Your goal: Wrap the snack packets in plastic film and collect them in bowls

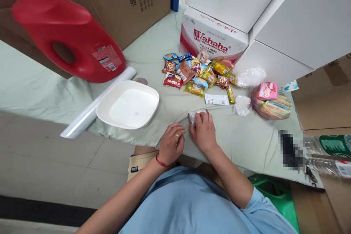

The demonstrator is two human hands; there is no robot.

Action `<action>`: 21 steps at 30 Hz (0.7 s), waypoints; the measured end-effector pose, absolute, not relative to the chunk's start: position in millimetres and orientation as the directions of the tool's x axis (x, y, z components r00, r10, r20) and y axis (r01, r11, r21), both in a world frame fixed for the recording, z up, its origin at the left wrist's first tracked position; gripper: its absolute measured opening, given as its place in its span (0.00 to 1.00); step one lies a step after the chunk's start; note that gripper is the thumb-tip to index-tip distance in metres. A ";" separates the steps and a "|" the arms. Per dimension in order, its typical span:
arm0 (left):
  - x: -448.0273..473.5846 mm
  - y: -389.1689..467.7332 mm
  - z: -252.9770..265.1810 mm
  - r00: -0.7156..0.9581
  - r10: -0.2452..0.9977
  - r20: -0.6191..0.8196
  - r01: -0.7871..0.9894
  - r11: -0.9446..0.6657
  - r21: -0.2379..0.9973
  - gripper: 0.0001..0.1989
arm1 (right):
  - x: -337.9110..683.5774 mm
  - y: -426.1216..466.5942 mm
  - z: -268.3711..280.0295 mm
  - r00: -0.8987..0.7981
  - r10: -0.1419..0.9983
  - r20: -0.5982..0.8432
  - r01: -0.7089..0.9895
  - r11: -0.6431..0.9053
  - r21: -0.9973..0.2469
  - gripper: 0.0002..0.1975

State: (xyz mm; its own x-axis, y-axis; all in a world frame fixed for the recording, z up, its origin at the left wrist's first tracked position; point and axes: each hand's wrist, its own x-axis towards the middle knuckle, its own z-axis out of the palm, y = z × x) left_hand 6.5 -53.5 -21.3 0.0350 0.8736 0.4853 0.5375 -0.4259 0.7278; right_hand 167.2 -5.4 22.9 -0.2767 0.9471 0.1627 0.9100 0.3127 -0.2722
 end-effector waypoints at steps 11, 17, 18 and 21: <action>17.0 -52.9 19.5 0.224 0.975 -0.005 0.082 -0.014 0.997 0.27 | 222.9 -41.7 51.4 -0.304 0.945 -0.119 0.102 -0.092 -0.991 0.20; 44.2 -47.3 29.1 0.455 0.890 -0.037 0.251 -0.088 0.964 0.18 | 252.2 -64.6 35.7 -0.294 0.948 -0.121 0.136 -0.083 -0.987 0.21; 46.9 -47.3 29.4 0.489 0.872 -0.008 0.290 -0.153 0.945 0.18 | 260.1 -66.9 37.1 -0.300 0.947 -0.113 0.181 -0.060 -0.982 0.20; 42.5 -45.2 25.0 0.501 0.854 0.138 0.443 -0.390 0.807 0.19 | 299.5 -66.5 49.1 -0.205 0.973 -0.110 0.291 -0.046 -0.956 0.19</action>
State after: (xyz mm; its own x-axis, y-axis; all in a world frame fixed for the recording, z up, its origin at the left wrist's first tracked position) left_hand 42.5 -45.2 25.0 0.5010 0.8543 0.1385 0.4426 -0.3904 0.8073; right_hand 299.5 -66.5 49.1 -0.2047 0.9727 -0.1096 0.2912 -0.0464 -0.9555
